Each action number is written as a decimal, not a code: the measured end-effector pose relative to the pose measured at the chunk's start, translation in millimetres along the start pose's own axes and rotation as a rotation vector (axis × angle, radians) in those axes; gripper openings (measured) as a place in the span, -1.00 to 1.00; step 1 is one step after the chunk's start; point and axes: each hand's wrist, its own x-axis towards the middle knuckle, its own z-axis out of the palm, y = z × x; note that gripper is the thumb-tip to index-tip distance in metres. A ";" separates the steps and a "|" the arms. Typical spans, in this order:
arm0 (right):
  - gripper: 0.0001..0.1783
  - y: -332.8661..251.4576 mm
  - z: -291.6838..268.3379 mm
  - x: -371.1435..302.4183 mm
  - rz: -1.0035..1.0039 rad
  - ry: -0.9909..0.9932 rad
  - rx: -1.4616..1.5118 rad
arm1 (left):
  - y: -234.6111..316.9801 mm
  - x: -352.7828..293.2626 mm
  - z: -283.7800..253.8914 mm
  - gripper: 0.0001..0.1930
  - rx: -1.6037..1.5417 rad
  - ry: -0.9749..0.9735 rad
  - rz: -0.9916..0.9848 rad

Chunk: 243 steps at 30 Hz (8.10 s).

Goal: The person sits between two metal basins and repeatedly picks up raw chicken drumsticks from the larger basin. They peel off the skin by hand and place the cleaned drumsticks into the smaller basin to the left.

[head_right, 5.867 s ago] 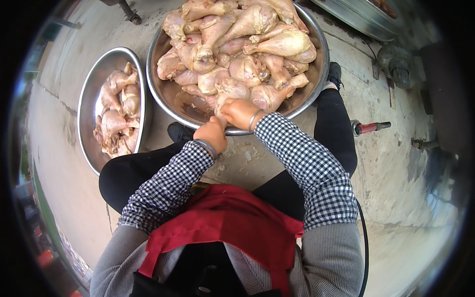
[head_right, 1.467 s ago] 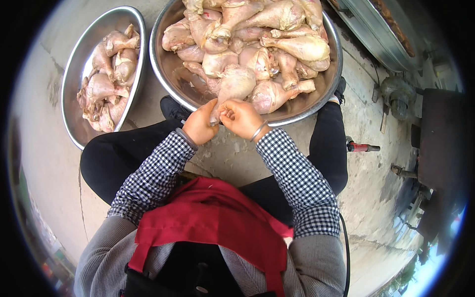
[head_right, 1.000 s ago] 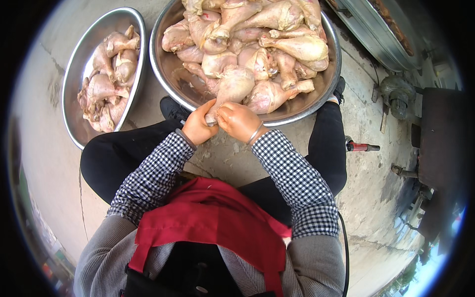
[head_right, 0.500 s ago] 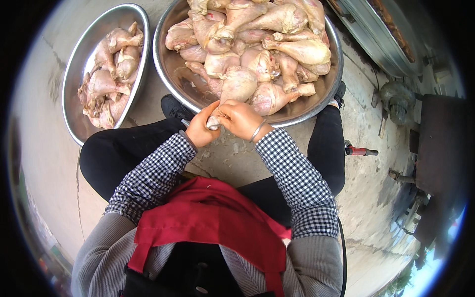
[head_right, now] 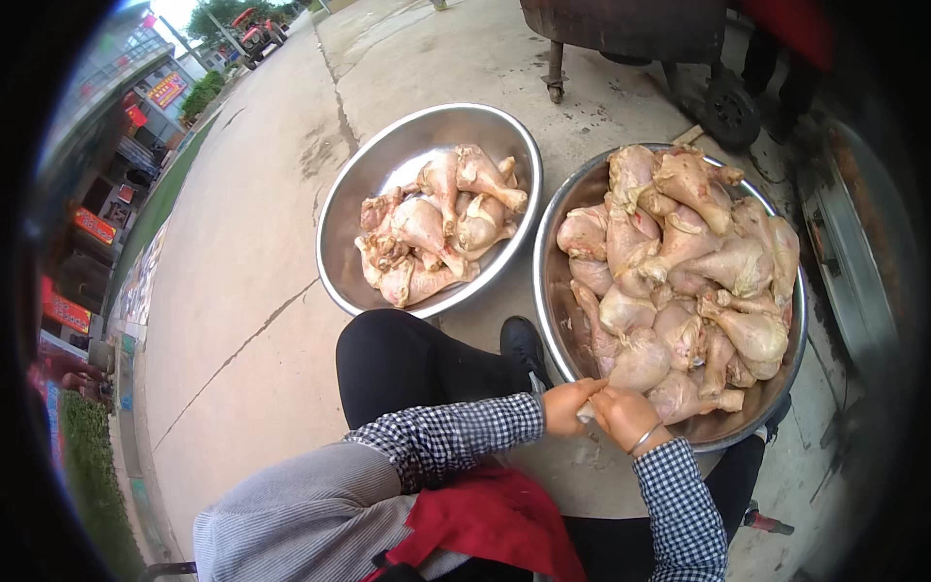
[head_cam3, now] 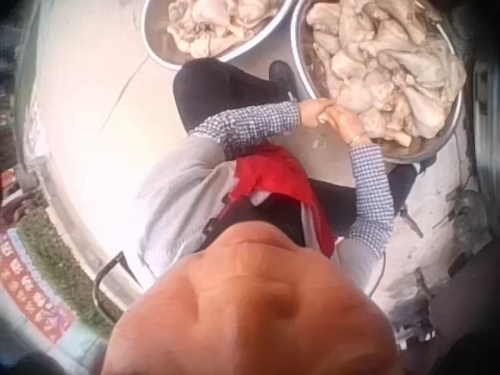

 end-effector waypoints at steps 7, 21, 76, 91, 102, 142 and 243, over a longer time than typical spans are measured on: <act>-0.82 15.1 13.0 -0.9 -0.022 -0.152 -0.017 | -9.3 4.1 7.0 -0.20 -0.183 0.008 0.038; -0.88 14.2 11.0 -51.6 0.425 -0.181 0.027 | 8.2 -4.7 -9.2 -0.23 -0.150 0.056 -0.041; -0.89 -2.8 44.9 -29.4 0.532 0.306 0.278 | 25.3 -30.0 -2.9 -0.62 -0.113 0.226 -0.136; -0.67 -14.5 21.9 -61.8 0.599 -0.239 0.232 | 11.5 -21.3 13.1 -0.70 -0.269 0.265 -0.166; -0.76 -12.6 23.4 -63.7 0.639 -0.282 0.162 | 31.6 -8.5 -13.9 -0.72 0.160 0.056 0.061; -0.77 -15.0 20.2 -61.3 0.603 -0.271 0.179 | 19.8 -8.2 -12.8 -0.78 0.138 0.058 0.159; -0.84 -12.5 9.6 -67.1 0.677 0.032 0.211 | 32.6 8.1 -32.3 -0.55 0.019 0.081 -0.586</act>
